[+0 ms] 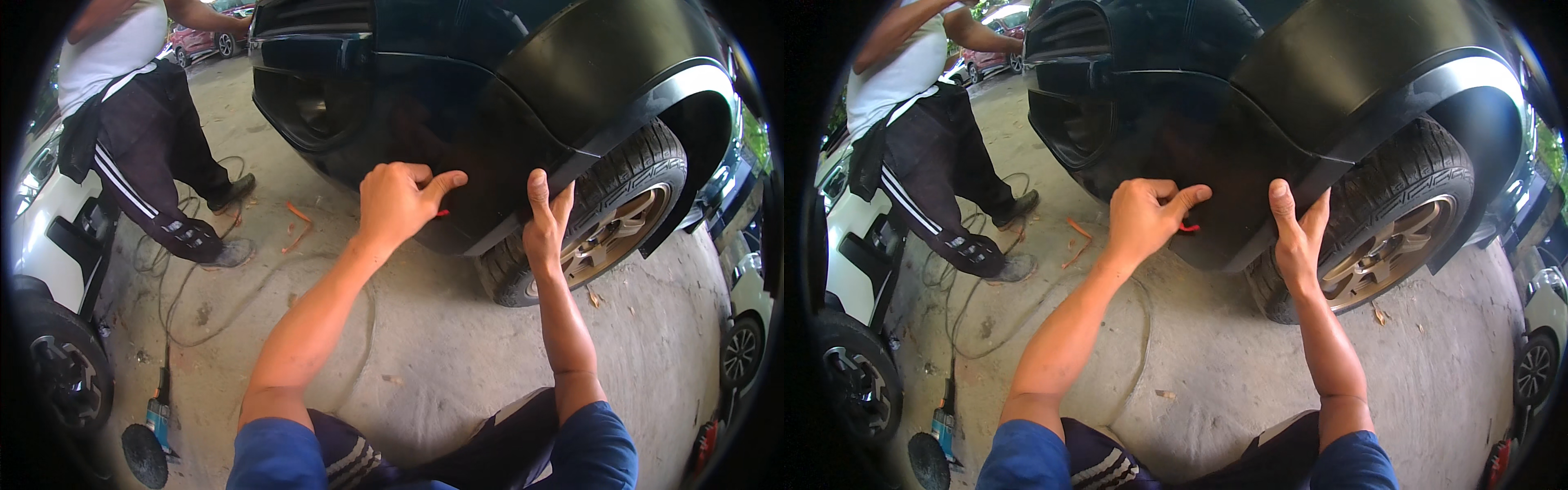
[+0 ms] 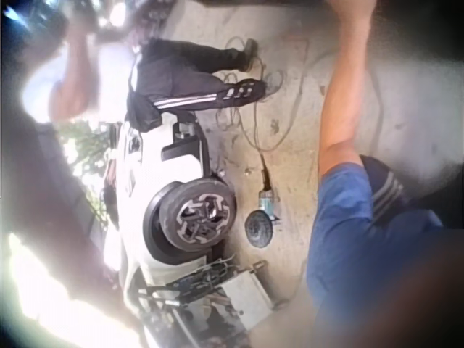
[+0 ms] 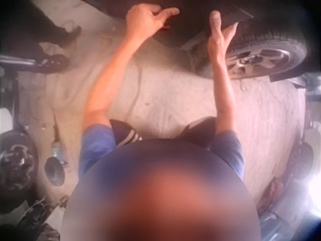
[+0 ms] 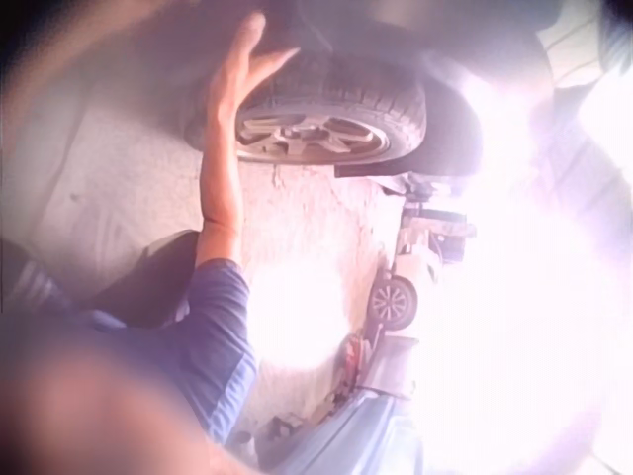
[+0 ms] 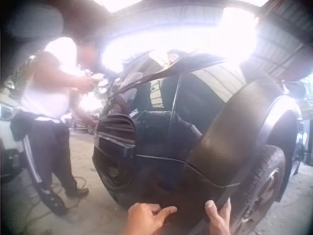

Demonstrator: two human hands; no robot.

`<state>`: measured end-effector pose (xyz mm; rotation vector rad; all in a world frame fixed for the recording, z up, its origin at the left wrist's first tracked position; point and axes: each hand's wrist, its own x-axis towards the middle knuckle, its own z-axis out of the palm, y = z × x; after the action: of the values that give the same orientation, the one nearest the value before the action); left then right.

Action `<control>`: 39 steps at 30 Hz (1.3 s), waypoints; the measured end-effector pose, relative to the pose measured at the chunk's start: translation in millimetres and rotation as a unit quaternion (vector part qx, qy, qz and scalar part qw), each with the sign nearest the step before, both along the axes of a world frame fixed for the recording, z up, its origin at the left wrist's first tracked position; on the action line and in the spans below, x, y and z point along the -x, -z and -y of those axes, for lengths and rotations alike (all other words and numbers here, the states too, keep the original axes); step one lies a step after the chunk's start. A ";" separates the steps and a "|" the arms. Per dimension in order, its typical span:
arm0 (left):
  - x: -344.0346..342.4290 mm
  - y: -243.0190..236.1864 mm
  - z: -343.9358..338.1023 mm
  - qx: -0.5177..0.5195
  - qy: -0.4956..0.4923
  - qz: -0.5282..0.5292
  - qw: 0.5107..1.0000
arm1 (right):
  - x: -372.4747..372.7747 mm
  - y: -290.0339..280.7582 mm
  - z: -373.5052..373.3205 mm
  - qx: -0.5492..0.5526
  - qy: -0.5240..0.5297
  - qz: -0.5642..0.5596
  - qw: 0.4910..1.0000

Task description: The person kneels beside a dark green car and uses a red plastic trim tool to pry and adjust the front bumper near the wheel arch. They then gather small plastic fasteners from the floor, sort them, and insert them into the bumper to secure it. A green toolbox is opened and tools are handled during the process.

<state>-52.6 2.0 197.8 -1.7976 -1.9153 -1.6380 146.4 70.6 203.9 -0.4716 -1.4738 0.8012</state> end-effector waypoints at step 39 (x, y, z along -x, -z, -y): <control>52.0 168.5 -6.7 0.209 0.081 0.062 0.973 | 14.2 0.0 8.3 -0.034 0.105 -0.013 0.994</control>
<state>-104.6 8.6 29.3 -2.0885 -2.3754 -1.5077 132.2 62.3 204.0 -0.5530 -1.3955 0.5863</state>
